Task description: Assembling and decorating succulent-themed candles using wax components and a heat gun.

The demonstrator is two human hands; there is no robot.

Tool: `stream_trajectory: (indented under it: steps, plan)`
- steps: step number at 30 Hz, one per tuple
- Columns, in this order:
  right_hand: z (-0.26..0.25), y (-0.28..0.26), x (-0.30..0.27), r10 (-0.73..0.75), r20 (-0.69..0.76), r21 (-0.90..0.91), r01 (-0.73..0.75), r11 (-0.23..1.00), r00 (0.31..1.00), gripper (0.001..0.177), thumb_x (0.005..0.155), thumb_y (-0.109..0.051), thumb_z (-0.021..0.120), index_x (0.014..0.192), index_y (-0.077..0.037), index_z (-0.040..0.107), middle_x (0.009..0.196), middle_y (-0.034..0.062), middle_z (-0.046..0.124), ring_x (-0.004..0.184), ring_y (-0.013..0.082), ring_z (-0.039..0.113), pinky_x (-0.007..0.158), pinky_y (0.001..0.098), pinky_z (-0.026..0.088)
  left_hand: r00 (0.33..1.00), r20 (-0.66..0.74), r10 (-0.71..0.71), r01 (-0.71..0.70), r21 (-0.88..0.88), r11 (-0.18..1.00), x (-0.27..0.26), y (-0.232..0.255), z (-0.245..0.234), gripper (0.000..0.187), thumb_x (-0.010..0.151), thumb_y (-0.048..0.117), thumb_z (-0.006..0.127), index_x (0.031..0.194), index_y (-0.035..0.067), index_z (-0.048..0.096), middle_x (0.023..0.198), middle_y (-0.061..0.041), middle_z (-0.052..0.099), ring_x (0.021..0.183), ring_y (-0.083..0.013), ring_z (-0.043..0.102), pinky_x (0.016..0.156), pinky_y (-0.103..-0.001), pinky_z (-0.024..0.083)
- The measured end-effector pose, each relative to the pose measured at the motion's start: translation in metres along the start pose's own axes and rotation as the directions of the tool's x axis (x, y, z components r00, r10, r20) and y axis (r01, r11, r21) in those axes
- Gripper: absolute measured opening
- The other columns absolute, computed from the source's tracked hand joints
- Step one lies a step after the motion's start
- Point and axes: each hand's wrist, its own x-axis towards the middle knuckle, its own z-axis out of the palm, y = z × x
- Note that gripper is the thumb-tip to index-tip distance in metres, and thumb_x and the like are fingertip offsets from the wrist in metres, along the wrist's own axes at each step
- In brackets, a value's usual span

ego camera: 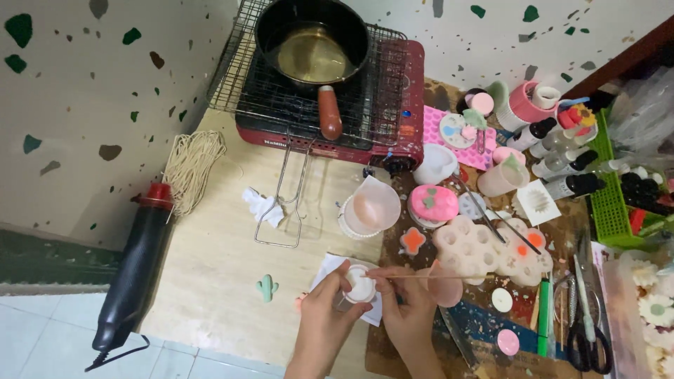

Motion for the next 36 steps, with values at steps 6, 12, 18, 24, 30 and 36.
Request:
stream_trajectory:
  steps: [6,12,18,24,30,36]
  plan:
    - [0.004,-0.024,0.006,-0.019,-0.047,-0.261,0.006,0.965,0.999,0.008,0.09,-0.004,0.07,0.094,-0.003,0.077,0.091,0.0058,0.079,0.073,0.0127,0.072,0.063,0.0263,0.056,1.0,-0.014,0.027,-0.028,-0.081,0.996,-0.001,-0.001,0.0,0.049,0.062,0.009,0.093,0.086,0.004,0.051,0.136,-0.018,0.067,0.109,-0.0317,0.074,0.082,-0.036,0.058]
    - [0.007,-0.017,0.007,-0.012,-0.039,-0.248,0.002,0.969,0.999,0.006,0.09,-0.005,0.071,0.093,-0.004,0.076,0.087,0.0052,0.078,0.074,0.0122,0.073,0.065,0.0269,0.056,0.999,-0.016,0.031,-0.032,-0.055,0.998,-0.001,0.0,0.0,0.049,0.063,0.009,0.093,0.087,0.003,0.051,0.136,-0.017,0.067,0.108,-0.0329,0.073,0.083,-0.036,0.057]
    - [0.007,-0.014,0.009,-0.013,-0.003,-0.227,0.012,0.974,1.0,0.006,0.091,-0.003,0.069,0.094,-0.003,0.075,0.088,0.0052,0.078,0.074,0.0143,0.074,0.064,0.0267,0.057,1.0,-0.016,0.012,-0.012,0.009,1.0,-0.001,0.002,0.0,0.048,0.062,0.012,0.093,0.087,0.005,0.053,0.136,-0.014,0.068,0.105,-0.0305,0.073,0.081,-0.037,0.054]
    - [0.01,-0.007,0.005,-0.073,0.041,-0.306,0.082,0.948,0.996,0.005,0.089,-0.003,0.07,0.09,-0.004,0.075,0.09,0.0063,0.081,0.064,0.0156,0.074,0.058,0.0266,0.056,1.0,-0.023,0.016,-0.015,0.037,0.999,-0.002,0.0,-0.001,0.045,0.063,0.011,0.091,0.087,0.005,0.054,0.136,-0.013,0.069,0.103,-0.0292,0.073,0.081,-0.037,0.05]
    - [0.013,0.003,0.004,-0.239,0.06,-0.326,0.246,0.913,0.969,0.007,0.092,-0.001,0.067,0.095,-0.002,0.073,0.092,0.0075,0.078,0.079,0.0167,0.076,0.067,0.0292,0.059,0.999,-0.017,0.046,-0.046,0.014,0.999,-0.002,0.0,0.001,0.045,0.064,0.005,0.088,0.093,0.004,0.054,0.135,-0.016,0.069,0.105,-0.032,0.073,0.084,-0.038,0.053]
    - [0.011,0.009,0.005,0.121,-0.053,0.034,-0.119,0.992,0.991,0.005,0.095,-0.002,0.062,0.096,0.002,0.066,0.091,0.0062,0.077,0.079,0.0122,0.075,0.07,0.0265,0.064,1.0,0.002,-0.004,0.004,-0.156,0.988,-0.002,0.0,0.005,0.055,0.066,0.002,0.091,0.103,0.004,0.05,0.134,-0.021,0.067,0.113,-0.03,0.074,0.091,-0.035,0.06]
